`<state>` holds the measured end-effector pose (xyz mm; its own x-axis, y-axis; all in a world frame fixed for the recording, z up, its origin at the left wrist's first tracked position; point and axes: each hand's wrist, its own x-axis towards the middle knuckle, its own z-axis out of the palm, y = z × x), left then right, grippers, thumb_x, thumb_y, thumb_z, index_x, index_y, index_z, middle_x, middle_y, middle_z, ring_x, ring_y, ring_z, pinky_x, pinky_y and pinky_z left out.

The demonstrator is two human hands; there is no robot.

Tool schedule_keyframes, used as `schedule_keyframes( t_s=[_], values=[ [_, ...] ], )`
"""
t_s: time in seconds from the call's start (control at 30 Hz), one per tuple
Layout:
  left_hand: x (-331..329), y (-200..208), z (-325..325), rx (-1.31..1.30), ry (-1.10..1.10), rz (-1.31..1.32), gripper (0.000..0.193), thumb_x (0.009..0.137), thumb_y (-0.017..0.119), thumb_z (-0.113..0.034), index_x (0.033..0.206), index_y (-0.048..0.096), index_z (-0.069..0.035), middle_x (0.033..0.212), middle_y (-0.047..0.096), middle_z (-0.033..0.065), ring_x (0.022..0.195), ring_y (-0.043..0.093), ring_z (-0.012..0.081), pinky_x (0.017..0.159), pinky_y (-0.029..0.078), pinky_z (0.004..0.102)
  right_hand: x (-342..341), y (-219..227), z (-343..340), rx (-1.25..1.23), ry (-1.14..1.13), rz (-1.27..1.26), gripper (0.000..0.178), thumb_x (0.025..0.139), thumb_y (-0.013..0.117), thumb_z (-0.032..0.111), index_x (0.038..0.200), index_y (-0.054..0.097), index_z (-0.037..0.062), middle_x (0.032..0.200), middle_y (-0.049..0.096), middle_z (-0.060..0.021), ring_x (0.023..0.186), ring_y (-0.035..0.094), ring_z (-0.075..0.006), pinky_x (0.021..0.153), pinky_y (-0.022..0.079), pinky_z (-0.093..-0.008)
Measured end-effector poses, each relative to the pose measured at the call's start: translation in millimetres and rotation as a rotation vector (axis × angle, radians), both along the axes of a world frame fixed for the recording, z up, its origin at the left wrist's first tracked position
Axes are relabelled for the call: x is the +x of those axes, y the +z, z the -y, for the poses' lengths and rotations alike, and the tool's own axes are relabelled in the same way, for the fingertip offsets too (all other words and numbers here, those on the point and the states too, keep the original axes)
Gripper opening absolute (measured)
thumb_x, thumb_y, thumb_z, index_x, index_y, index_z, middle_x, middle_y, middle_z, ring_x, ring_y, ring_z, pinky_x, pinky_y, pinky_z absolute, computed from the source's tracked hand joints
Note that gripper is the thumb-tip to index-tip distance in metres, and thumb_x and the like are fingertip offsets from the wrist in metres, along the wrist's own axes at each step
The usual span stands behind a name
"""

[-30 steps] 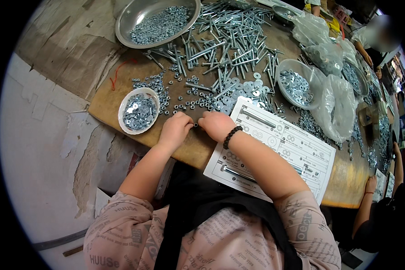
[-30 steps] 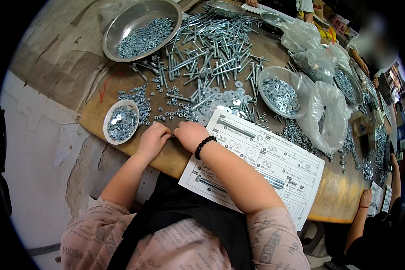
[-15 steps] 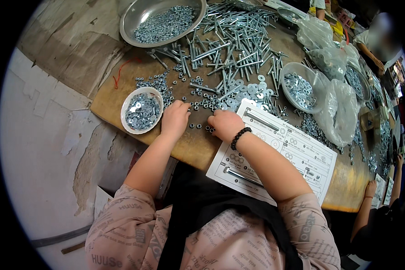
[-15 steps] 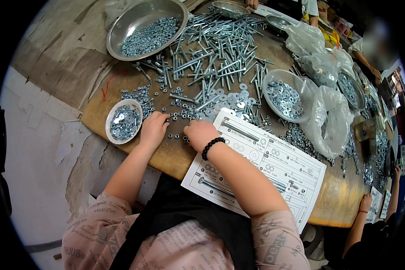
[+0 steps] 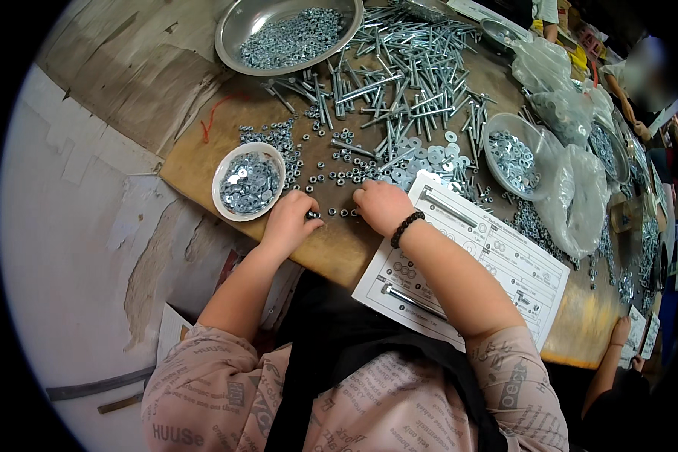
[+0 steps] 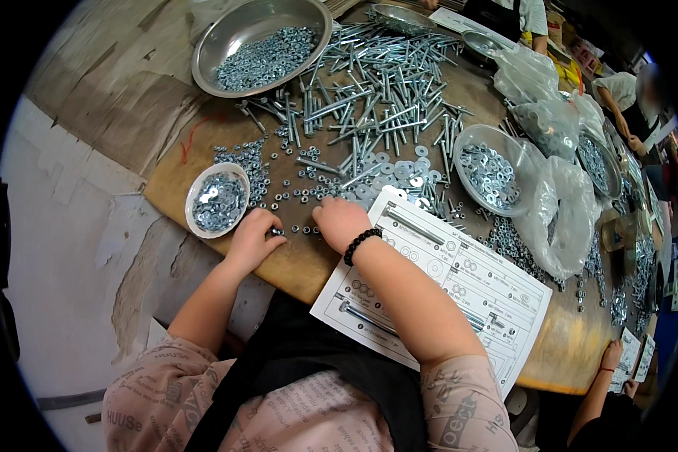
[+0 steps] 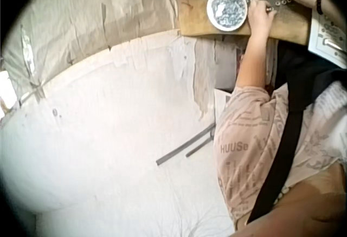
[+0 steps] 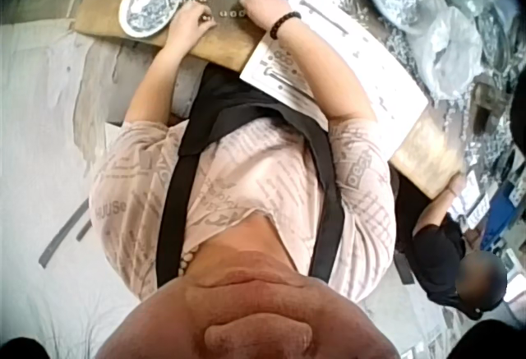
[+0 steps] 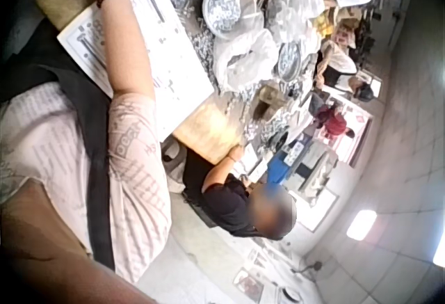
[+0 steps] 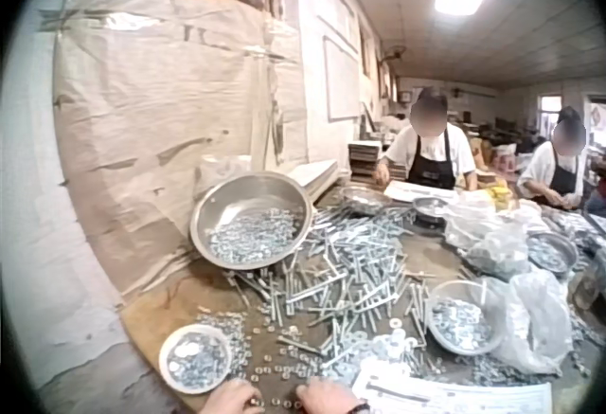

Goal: The person sorts metal fasteners on a workbench, picking up bolts, nuts, and washers and placing them onto a printed instruction sheet. The person repeatedly picks items from piles and bowls and arranges them on the sheet, then moves the sheet aside to continue sorting.

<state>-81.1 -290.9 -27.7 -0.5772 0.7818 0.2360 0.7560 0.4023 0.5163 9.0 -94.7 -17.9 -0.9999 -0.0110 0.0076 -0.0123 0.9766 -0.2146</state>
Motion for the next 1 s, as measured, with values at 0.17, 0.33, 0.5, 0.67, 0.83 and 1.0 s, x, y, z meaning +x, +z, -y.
schedule_keyframes(
  t_s=[0.17,0.33,0.5,0.67,0.83,1.0],
  values=[
    [3,2,-1,-0.027,0.032,0.045,0.03,0.063,0.075,-0.009,0.088,0.058,-0.005,0.086,0.054,0.0078,0.075,0.055,0.0227,0.067,0.046,0.0326,-10,5,-2,-0.049,-0.004,0.076,0.014,0.079,0.057,0.018,0.085,0.061,0.0054,0.092,0.058,-0.0123,0.088,0.059,-0.0298,0.072,0.05,-0.0384],
    [0,-3,7,-0.063,0.023,0.058,0.031,0.065,0.073,-0.008,0.093,0.058,-0.006,0.085,0.055,0.0077,0.076,0.056,0.0234,0.068,0.046,0.0331,-8,7,-9,-0.033,0.082,0.162,0.016,0.081,0.057,0.019,0.088,0.063,0.0061,0.095,0.058,-0.0119,0.091,0.058,-0.0295,0.075,0.05,-0.0388],
    [6,9,7,-0.194,-0.011,-0.158,0.033,0.067,0.071,-0.009,0.097,0.058,-0.007,0.087,0.056,0.0099,0.08,0.057,0.0269,0.07,0.046,0.036,-5,3,-11,-0.095,0.099,0.154,0.018,0.08,0.059,0.022,0.09,0.063,0.0069,0.095,0.057,-0.0106,0.093,0.058,-0.0289,0.075,0.049,-0.0395],
    [2,3,-1,-0.212,-0.019,0.05,0.038,0.068,0.07,-0.011,0.104,0.056,-0.009,0.091,0.055,0.0098,0.087,0.056,0.0299,0.076,0.045,0.0376,-2,12,-5,-0.083,0.173,0.175,0.022,0.079,0.06,0.022,0.096,0.059,0.009,0.095,0.057,-0.0108,0.09,0.058,-0.0293,0.073,0.05,-0.0391],
    [4,1,-13,-0.088,-0.071,-0.011,0.034,0.07,0.07,-0.012,0.102,0.059,-0.009,0.089,0.055,0.0085,0.087,0.055,0.029,0.074,0.045,0.0375,-4,4,0,-0.085,0.145,0.172,0.018,0.079,0.06,0.019,0.094,0.058,0.0086,0.092,0.057,-0.0111,0.087,0.059,-0.0301,0.071,0.05,-0.0399],
    [7,-16,-17,-0.083,-0.07,-0.176,0.023,0.074,0.066,-0.015,0.096,0.06,-0.01,0.088,0.055,0.0071,0.088,0.054,0.0269,0.075,0.043,0.0385,21,36,-17,-0.199,0.057,-0.008,0.013,0.078,0.06,0.018,0.087,0.059,0.0091,0.089,0.057,-0.0099,0.084,0.058,-0.0302,0.069,0.049,-0.0391]
  ],
)
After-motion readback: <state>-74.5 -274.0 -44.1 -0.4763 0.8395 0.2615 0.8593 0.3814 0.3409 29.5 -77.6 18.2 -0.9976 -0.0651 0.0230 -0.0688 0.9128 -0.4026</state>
